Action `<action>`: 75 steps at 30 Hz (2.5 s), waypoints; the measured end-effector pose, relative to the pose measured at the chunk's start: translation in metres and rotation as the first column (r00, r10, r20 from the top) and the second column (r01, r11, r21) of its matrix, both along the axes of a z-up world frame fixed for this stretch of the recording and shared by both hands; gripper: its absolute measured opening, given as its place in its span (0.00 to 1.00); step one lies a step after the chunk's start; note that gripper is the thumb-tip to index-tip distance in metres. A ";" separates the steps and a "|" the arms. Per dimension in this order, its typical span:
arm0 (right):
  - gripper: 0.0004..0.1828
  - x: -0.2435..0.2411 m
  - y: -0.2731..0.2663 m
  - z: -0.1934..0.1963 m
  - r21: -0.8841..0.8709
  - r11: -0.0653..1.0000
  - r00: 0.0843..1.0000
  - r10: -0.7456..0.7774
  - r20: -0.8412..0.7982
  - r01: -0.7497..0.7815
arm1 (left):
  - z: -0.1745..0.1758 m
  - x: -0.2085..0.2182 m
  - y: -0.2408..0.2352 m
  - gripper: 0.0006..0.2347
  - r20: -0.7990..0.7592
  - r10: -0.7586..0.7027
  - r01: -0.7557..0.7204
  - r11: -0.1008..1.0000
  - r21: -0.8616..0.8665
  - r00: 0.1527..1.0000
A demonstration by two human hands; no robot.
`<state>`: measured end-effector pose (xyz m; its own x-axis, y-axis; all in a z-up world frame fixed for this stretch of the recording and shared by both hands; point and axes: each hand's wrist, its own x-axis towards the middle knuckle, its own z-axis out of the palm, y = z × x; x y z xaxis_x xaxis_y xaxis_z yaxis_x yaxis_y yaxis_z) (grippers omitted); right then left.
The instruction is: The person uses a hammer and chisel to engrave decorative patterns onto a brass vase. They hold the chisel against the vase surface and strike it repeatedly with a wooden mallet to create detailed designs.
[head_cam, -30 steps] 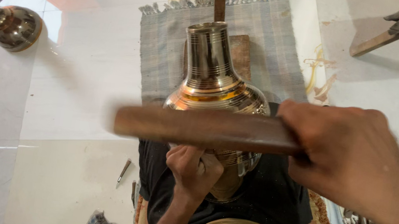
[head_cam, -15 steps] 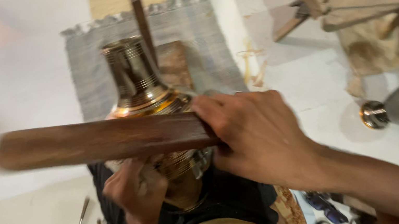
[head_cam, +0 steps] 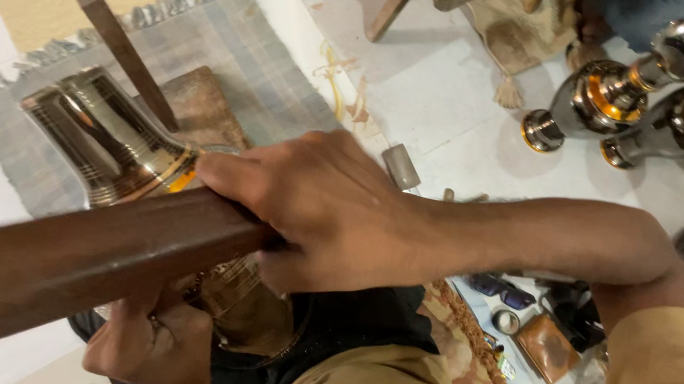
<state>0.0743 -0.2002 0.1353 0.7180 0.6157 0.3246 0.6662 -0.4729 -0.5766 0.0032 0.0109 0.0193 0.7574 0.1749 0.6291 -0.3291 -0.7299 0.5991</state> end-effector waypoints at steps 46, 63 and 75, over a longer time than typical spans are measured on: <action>0.16 0.004 -0.033 -0.080 0.316 0.861 0.696 -0.060 -0.715 0.399 | 0.019 0.003 -0.026 0.14 0.007 -0.156 0.126 0.768 -0.628 0.988; 0.27 0.022 -0.025 0.013 0.037 0.998 0.974 0.053 -0.220 -0.046 | 0.000 0.005 -0.040 0.15 0.115 0.107 -0.071 0.957 -0.283 0.988; 0.21 0.032 0.005 0.070 -0.706 0.708 0.978 -0.132 -0.160 -0.020 | 0.009 0.000 -0.036 0.18 0.038 0.036 -0.025 0.963 -0.268 0.999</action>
<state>0.1063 -0.1948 0.2053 0.7571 0.5661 -0.3260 0.5418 -0.8230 -0.1708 0.0036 -0.0250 0.0279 0.7229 0.3637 0.5875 -0.3384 -0.5549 0.7599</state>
